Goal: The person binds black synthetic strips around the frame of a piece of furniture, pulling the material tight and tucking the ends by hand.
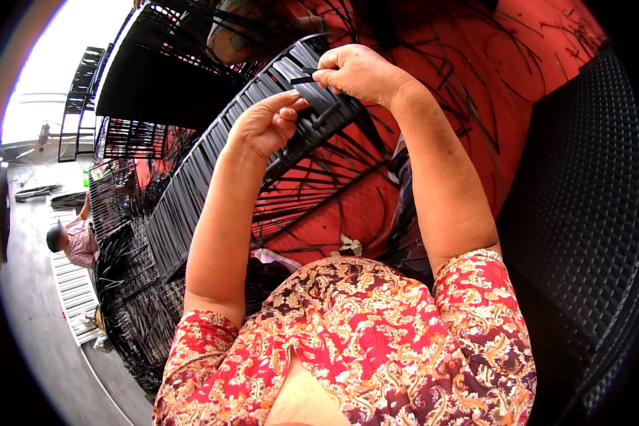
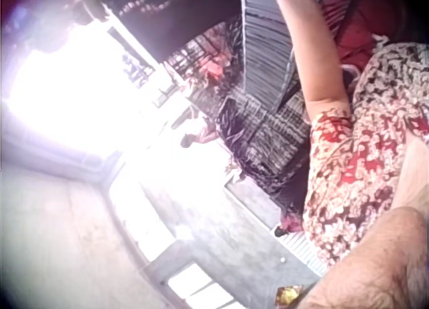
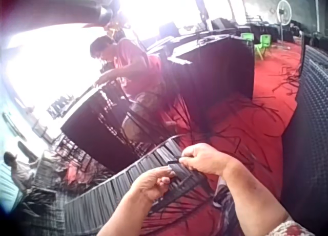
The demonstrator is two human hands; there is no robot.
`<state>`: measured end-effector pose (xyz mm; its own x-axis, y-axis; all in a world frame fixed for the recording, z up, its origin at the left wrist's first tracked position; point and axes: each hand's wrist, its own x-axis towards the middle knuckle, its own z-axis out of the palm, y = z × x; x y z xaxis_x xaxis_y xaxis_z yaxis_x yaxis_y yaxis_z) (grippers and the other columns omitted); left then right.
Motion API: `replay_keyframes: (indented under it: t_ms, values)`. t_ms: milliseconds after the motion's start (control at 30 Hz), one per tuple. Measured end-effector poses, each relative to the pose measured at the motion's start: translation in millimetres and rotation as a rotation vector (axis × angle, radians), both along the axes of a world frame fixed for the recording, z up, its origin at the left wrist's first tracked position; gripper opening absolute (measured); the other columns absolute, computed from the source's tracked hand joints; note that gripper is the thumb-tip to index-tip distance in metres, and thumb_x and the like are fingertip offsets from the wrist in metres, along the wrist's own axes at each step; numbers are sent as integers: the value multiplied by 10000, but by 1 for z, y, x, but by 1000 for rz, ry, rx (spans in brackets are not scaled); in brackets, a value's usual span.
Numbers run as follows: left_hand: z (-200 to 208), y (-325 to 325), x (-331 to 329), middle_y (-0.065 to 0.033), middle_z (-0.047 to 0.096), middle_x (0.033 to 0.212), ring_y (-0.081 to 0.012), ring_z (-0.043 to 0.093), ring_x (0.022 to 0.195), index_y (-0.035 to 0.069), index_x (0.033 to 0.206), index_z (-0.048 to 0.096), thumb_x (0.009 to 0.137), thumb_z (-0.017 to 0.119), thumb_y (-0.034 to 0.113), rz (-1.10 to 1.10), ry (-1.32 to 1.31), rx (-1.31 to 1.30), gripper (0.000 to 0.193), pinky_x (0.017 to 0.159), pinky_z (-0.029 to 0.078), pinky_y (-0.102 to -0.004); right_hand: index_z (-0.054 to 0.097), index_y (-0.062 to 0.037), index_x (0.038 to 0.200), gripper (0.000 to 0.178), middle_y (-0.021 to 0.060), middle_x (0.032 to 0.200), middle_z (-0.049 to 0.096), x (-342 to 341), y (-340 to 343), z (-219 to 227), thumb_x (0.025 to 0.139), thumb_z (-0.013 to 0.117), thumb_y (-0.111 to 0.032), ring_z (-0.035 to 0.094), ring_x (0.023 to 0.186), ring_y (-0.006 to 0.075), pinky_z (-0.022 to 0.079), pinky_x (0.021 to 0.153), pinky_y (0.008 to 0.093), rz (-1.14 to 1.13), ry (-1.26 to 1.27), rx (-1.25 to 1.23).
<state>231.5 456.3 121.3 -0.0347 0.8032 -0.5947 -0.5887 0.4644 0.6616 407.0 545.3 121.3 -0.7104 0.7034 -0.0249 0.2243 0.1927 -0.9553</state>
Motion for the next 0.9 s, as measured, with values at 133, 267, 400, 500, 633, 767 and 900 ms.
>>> replay_keyframes:
  t_ms: [133,267,400,500,633,767,900]
  values:
    - [-3,-8,-1,-45,596,723,-67,518,511,26,791,561,771,611,19,-42,-22,93,55,382,385,-128,590,-25,713,161,-27,644,523,-3,-1,0,837,551,-120,444,590,51,383,554,223,-25,-16,131]
    - [8,-11,12,-66,614,715,-45,481,448,14,832,566,788,602,41,-117,310,108,63,354,351,-140,577,-23,703,171,-31,636,511,-3,0,1,838,551,-127,443,597,56,386,562,231,-27,-47,127]
    - [5,-9,13,-75,626,707,-36,474,441,18,829,561,782,611,50,-155,430,114,76,348,326,-140,573,-32,693,180,-33,623,505,-2,0,4,840,550,-134,437,573,51,379,531,228,-32,-57,119]
    - [6,-10,10,-88,637,757,-35,483,459,10,860,563,783,605,35,-83,304,104,91,351,334,-129,571,-38,694,179,-36,612,498,-1,-1,4,843,546,-136,432,550,48,371,505,224,-41,-49,90]
    - [1,-4,0,-99,649,806,-44,502,520,20,885,587,778,596,25,-54,83,104,108,400,359,-127,564,-43,696,179,-40,601,487,-1,0,2,846,541,-137,428,533,47,364,487,222,-55,-44,109]
    - [-4,-6,-5,-159,612,1002,-42,541,552,-58,1048,504,823,530,-6,25,-172,172,233,419,456,-109,566,-42,697,181,-40,588,481,-4,3,-3,846,540,-141,424,526,47,356,476,226,-47,-30,130]
    - [-3,-8,0,-184,566,1105,-74,571,582,-69,1139,447,819,498,-33,-3,-183,220,326,454,484,-139,573,-22,699,178,-18,583,496,-1,7,-2,817,545,-153,426,521,65,355,475,241,-66,-162,172]
